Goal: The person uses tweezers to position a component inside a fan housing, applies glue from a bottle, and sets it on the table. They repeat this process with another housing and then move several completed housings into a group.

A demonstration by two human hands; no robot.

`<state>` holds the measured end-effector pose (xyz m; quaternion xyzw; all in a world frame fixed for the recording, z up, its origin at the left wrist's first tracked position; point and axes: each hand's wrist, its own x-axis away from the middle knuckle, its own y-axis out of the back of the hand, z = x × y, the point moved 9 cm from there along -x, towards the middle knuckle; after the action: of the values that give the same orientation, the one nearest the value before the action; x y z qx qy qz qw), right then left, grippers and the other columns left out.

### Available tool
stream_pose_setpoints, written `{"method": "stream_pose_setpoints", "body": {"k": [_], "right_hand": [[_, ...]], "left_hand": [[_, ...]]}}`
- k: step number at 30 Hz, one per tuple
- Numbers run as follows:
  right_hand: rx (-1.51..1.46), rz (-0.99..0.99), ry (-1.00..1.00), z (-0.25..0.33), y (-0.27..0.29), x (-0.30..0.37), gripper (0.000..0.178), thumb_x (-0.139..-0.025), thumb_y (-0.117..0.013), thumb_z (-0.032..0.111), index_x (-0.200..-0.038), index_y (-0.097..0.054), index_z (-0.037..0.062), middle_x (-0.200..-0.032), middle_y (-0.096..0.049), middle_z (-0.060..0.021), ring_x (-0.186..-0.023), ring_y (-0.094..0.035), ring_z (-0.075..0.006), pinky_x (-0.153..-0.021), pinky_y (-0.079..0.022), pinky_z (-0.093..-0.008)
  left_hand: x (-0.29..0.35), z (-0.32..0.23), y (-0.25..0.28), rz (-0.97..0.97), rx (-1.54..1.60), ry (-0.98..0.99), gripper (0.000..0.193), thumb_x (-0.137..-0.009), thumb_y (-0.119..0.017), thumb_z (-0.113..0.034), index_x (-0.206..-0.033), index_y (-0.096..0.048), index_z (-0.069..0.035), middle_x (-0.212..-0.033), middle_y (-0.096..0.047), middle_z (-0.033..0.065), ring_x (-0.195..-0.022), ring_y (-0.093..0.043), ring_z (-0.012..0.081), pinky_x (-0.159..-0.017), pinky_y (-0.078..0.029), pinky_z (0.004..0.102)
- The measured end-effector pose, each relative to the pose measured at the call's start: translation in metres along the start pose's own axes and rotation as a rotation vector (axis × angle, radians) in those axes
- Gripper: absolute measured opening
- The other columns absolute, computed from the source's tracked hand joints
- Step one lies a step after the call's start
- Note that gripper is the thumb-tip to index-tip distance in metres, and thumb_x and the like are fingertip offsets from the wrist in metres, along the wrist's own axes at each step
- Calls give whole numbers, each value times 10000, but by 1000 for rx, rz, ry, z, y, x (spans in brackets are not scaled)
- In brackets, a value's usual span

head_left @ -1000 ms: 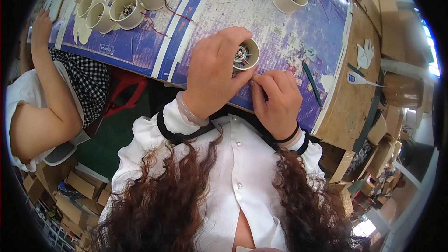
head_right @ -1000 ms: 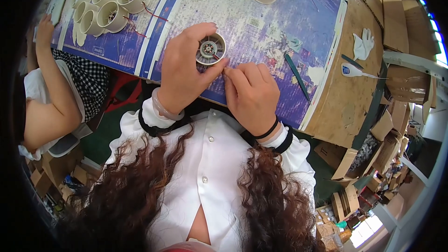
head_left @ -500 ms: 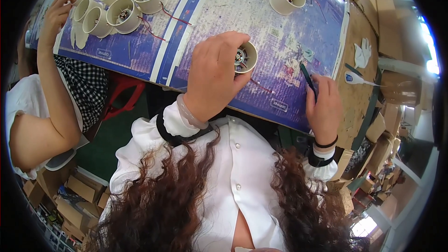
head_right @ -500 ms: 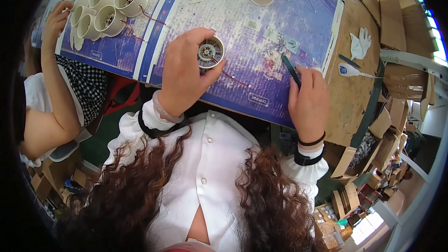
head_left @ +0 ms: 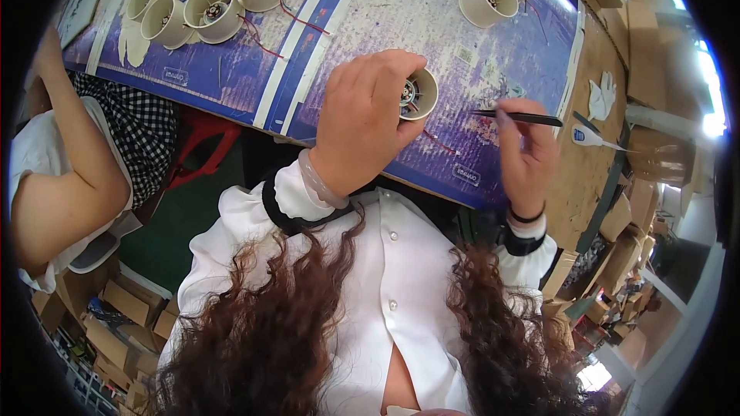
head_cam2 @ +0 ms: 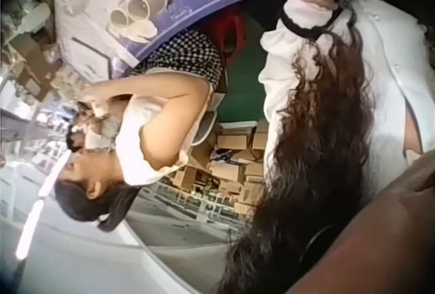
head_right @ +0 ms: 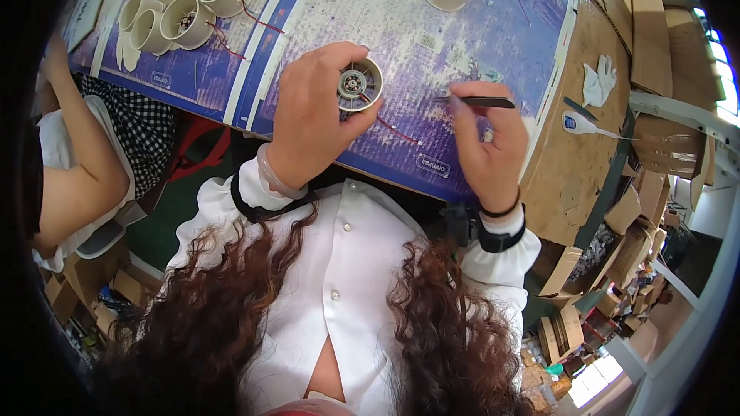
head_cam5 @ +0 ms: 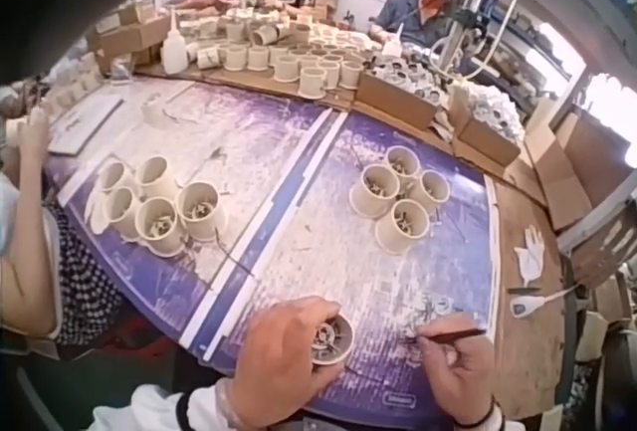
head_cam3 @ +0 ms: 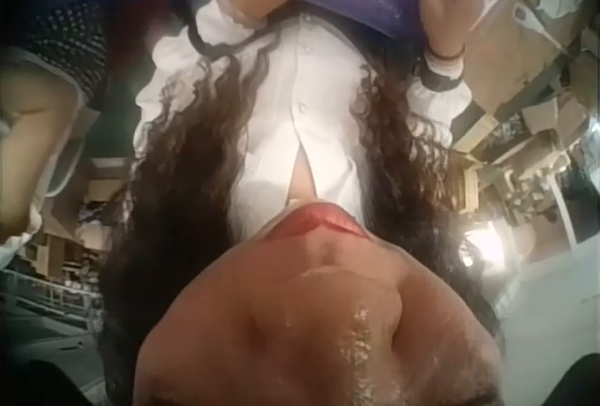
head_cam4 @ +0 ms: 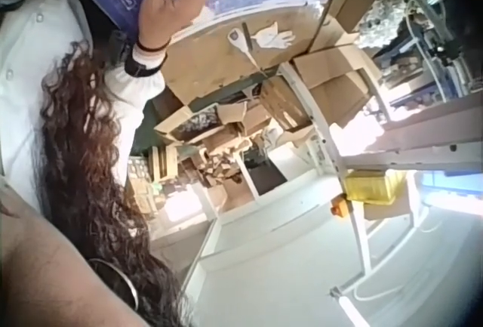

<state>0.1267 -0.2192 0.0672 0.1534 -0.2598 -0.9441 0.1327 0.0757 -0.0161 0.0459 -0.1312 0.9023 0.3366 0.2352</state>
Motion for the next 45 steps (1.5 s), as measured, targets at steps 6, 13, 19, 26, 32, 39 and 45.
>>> {"method": "stream_pose_setpoints", "body": {"k": [6,13,19,26,32,39,45], "right_hand": [[-131,-17,-30,5,-11,-3,154,-1000,-604,-17,-1153,-612,-27,-1052,-660,-73,-934,-638,-124,-828,-513,-250],[-304,122,26,37,-52,-29,160,-999,-614,-3,-1154,-576,-13,-1071,-676,-105,-978,-671,-164,-897,-531,-286],[-61,196,111,40,-64,-31,150,-992,-631,12,-1134,-587,-11,-1084,-683,-113,-1019,-674,-176,-933,-521,-300],[90,174,245,41,-67,-31,157,-986,-647,25,-1132,-602,-8,-1096,-697,-105,-989,-681,-170,-911,-529,-298],[-52,165,84,39,-69,-31,162,-985,-658,44,-1133,-608,0,-1095,-707,-106,-948,-690,-151,-842,-553,-287],[54,155,147,43,-67,-26,150,-985,-653,35,-1124,-608,1,-1099,-711,-116,-964,-698,-156,-829,-560,-277],[-62,103,168,39,-55,-25,151,-987,-646,27,-1128,-596,3,-1110,-712,-138,-1001,-703,-183,-851,-558,-284]], "left_hand": [[-1,1,-1,0,1,3,597,-737,-837,-117,-1258,-549,-90,-1198,-645,95,-1086,-614,328,-947,-449,432],[0,1,0,-20,15,13,636,-689,-824,-104,-1259,-543,-107,-1193,-638,83,-1107,-612,301,-949,-438,429],[0,2,1,-13,33,21,637,-682,-824,-102,-1256,-548,-106,-1185,-641,84,-1105,-613,302,-945,-439,429],[0,2,-2,-21,42,11,628,-684,-824,-109,-1248,-547,-111,-1172,-643,74,-1086,-618,297,-932,-440,429],[-1,-1,3,-34,28,2,614,-690,-822,-114,-1237,-544,-117,-1160,-643,61,-1061,-624,291,-911,-441,429],[-1,-1,1,-40,6,-7,606,-699,-817,-121,-1240,-544,-118,-1159,-643,60,-1057,-628,288,-909,-441,427],[1,1,0,-36,5,4,597,-707,-814,-118,-1239,-544,-117,-1161,-643,62,-1062,-627,284,-915,-443,424]]}}
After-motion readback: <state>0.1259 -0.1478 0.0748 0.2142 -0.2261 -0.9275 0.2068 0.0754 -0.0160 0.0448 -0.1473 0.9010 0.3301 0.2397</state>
